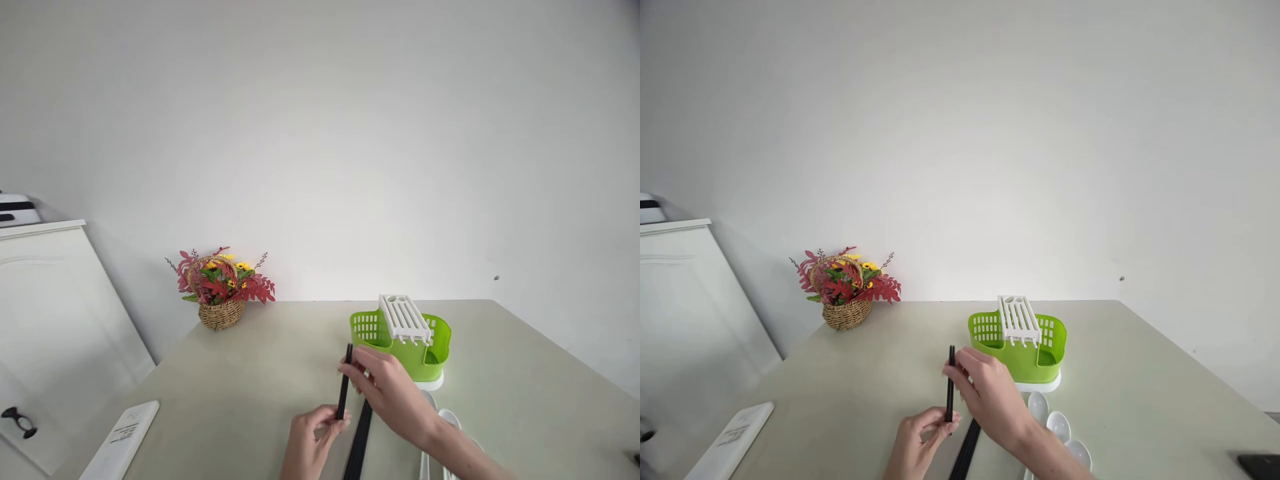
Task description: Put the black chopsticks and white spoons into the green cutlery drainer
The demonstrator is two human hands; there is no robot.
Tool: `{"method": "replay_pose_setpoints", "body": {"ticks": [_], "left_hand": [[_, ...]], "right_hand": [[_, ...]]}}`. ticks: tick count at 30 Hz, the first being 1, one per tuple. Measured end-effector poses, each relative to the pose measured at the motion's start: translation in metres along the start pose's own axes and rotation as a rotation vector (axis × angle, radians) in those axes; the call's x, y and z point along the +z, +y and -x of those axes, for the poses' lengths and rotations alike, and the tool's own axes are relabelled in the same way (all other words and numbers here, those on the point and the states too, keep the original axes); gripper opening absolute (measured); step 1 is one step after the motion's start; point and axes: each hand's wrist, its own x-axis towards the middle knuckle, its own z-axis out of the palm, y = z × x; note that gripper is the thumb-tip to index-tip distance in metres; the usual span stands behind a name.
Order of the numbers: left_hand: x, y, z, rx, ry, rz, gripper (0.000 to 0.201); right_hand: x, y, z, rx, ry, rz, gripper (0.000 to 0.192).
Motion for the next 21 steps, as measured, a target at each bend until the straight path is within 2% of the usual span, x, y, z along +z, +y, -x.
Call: {"method": "replay_pose_setpoints", "body": {"ticks": [2, 4, 6, 8, 10, 13, 17, 21], "left_hand": [[0.0, -0.005, 0.001, 0.019, 0.046, -0.071, 0.036], [0.001, -0.009, 0.001, 0.035, 0.145, -0.124, 0.044], [0.002, -0.013, 0.001, 0.026, 0.23, -0.145, 0.042], [0.003, -0.016, 0.001, 0.017, 0.269, -0.146, 0.036], [0.004, -0.017, 0.001, 0.035, 0.265, -0.162, 0.029], [0.004, -0.019, 0.001, 0.093, 0.242, -0.207, 0.024], [0.003, -0.023, 0.0, 0.152, 0.222, -0.234, 0.02], [0.004, -0.026, -0.001, 0.181, 0.196, -0.248, 0.019]], "right_hand": [[-0.018, -0.001, -0.013, 0.02, 0.107, -0.023, 0.046], [-0.045, -0.001, -0.031, 0.077, 0.251, -0.067, 0.048], [-0.072, 0.004, -0.053, 0.097, 0.322, -0.044, 0.049], [-0.093, 0.014, -0.074, 0.12, 0.333, 0.113, 0.052], [-0.105, 0.03, -0.091, 0.139, 0.298, 0.181, 0.05], [-0.105, 0.058, -0.11, 0.17, 0.184, 0.223, 0.048], [-0.092, 0.089, -0.124, 0.247, 0.038, 0.26, 0.042], [-0.084, 0.107, -0.131, 0.332, 0.001, 0.308, 0.03]]}}
